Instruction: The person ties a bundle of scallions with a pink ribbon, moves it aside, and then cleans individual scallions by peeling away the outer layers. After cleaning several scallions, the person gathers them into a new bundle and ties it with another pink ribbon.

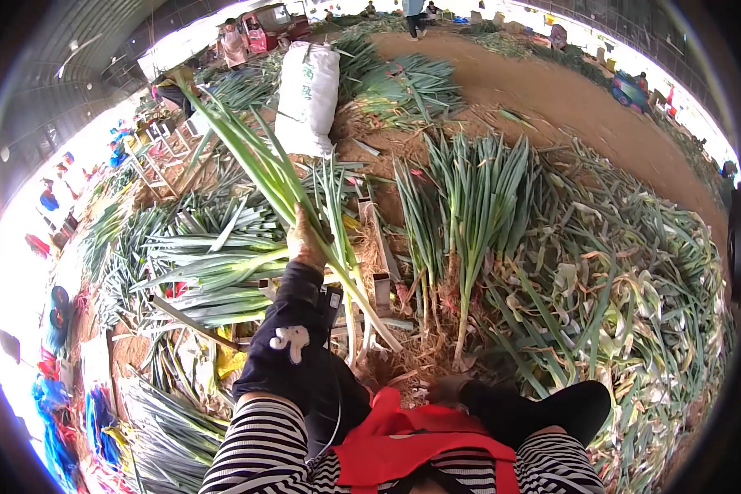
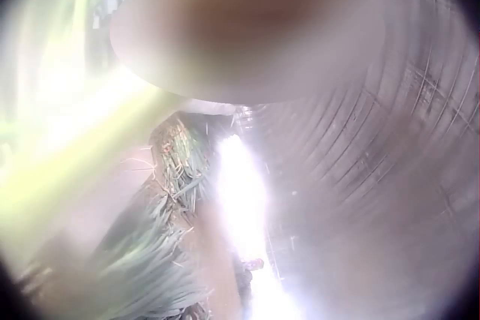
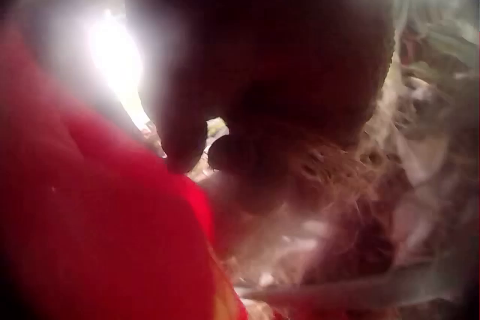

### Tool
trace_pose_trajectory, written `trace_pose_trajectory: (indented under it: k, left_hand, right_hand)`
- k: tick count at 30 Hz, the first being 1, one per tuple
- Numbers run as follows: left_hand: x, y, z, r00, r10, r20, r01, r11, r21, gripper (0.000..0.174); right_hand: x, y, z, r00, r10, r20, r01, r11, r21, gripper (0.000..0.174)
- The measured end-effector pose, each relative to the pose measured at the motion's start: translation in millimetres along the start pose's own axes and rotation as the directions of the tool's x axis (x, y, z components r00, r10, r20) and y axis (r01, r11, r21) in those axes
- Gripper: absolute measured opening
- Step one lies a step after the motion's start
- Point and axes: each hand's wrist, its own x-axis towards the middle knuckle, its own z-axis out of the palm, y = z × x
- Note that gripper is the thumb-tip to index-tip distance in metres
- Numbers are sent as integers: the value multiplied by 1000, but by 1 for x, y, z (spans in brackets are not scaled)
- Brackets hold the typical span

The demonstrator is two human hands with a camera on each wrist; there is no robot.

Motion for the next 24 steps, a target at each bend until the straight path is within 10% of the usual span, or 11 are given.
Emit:
trace_pose_trajectory:
  k: [2,14,18,20,22,24]
  left_hand:
    - [-2,4,4,998,34,-53,-31,998,51,41]
    - [26,-15,-35,990,-100,-101,126,948,291,39]
    - [62,-51,-74,979,-202,-8,177,836,520,41]
    - [56,-52,-77,956,-292,17,164,585,794,40]
    - [16,-30,-36,927,-365,-84,220,350,910,34]
    - [39,-41,-54,835,-547,-48,306,392,868,56]
  right_hand:
    - [6,56,15,976,-214,47,212,976,44,58]
    - [-6,71,0,994,71,83,-43,953,-299,55]
    - [-9,68,-7,983,169,77,-126,913,-389,54]
    - [-11,65,-12,972,223,74,-171,886,-432,54]
    - [-40,2,-58,891,334,-307,-413,876,-247,48]
    - [-62,-29,-87,769,491,-409,-526,850,32,45]
